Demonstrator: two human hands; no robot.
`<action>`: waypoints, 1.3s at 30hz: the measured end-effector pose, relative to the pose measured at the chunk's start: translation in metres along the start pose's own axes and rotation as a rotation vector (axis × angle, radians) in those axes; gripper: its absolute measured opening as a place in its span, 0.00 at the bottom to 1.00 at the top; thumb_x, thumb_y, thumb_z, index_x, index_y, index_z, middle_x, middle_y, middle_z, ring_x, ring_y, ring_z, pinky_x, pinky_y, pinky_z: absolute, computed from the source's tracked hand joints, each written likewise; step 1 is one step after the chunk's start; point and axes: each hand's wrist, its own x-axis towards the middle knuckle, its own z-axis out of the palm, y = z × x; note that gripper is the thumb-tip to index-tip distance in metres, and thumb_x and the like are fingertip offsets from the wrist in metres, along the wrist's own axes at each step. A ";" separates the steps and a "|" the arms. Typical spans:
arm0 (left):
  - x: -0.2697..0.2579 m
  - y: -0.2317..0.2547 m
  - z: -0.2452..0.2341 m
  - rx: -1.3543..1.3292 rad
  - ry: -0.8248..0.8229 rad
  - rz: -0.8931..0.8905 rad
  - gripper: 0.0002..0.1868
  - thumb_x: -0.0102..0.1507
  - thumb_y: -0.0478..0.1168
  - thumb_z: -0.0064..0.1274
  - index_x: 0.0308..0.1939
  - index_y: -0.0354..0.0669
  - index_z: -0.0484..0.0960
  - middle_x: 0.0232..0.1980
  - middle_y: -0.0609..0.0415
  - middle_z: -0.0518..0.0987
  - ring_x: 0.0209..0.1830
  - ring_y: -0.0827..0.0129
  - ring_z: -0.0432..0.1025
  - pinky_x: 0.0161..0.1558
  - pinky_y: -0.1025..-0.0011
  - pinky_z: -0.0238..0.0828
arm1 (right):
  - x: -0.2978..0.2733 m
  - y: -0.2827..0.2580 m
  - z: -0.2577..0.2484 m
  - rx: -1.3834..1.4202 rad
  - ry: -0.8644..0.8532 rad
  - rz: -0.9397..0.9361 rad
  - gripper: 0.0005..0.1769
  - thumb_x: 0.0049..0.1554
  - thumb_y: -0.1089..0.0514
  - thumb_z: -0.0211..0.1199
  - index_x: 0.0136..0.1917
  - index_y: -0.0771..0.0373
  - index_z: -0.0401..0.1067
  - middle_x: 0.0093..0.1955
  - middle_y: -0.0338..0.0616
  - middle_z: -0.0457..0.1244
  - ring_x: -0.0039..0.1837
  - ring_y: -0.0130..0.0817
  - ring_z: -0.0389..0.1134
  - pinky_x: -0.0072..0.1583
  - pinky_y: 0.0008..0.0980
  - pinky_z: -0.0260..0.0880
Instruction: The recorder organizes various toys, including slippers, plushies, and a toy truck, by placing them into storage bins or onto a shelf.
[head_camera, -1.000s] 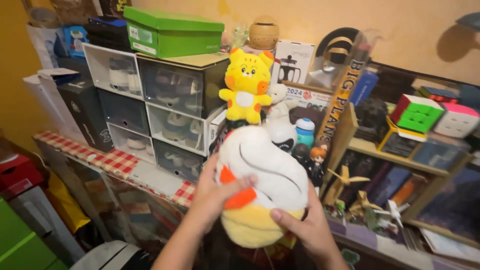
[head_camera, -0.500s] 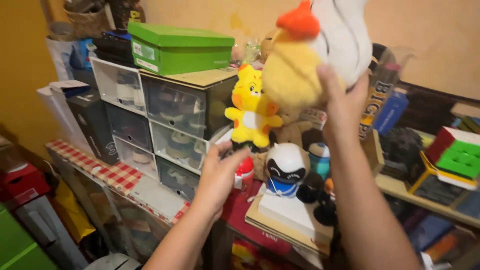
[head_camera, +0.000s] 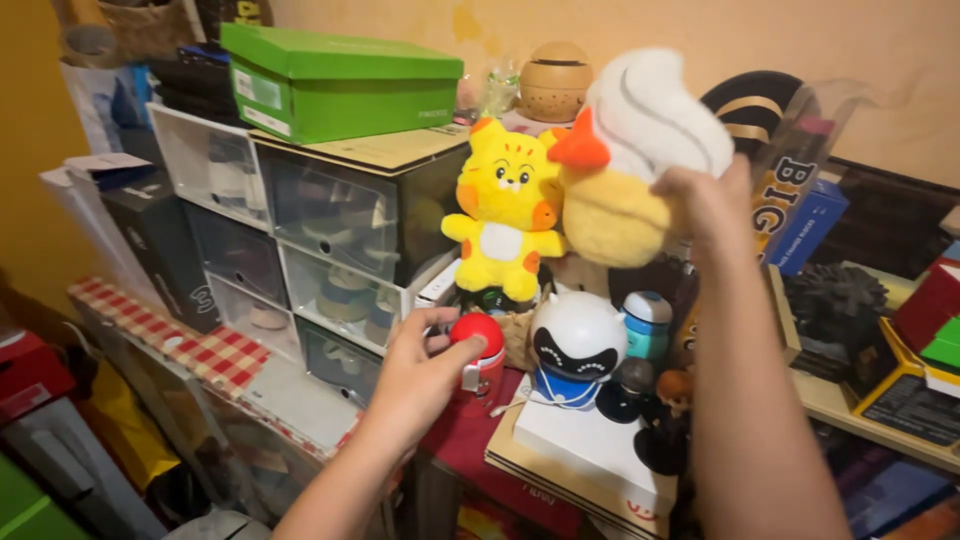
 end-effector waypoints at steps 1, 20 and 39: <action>0.002 0.000 0.008 -0.022 -0.028 0.019 0.30 0.53 0.46 0.65 0.57 0.42 0.77 0.61 0.49 0.67 0.59 0.66 0.69 0.50 0.66 0.77 | -0.003 0.005 0.000 -0.054 0.045 0.027 0.34 0.39 0.68 0.66 0.61 0.71 0.70 0.55 0.49 0.70 0.53 0.40 0.73 0.54 0.35 0.75; 0.004 -0.009 0.094 0.158 -0.144 0.481 0.31 0.54 0.41 0.63 0.59 0.34 0.74 0.62 0.39 0.71 0.62 0.50 0.71 0.63 0.61 0.67 | -0.038 0.057 -0.015 -0.595 0.235 -0.020 0.44 0.43 0.56 0.69 0.69 0.74 0.59 0.65 0.63 0.61 0.67 0.54 0.64 0.68 0.43 0.64; -0.013 0.000 0.115 0.534 -0.215 0.440 0.34 0.54 0.39 0.64 0.65 0.44 0.74 0.76 0.38 0.59 0.76 0.43 0.55 0.69 0.50 0.54 | -0.064 0.016 0.001 -0.946 0.136 -0.421 0.59 0.35 0.55 0.82 0.78 0.44 0.60 0.69 0.54 0.54 0.73 0.57 0.52 0.74 0.53 0.50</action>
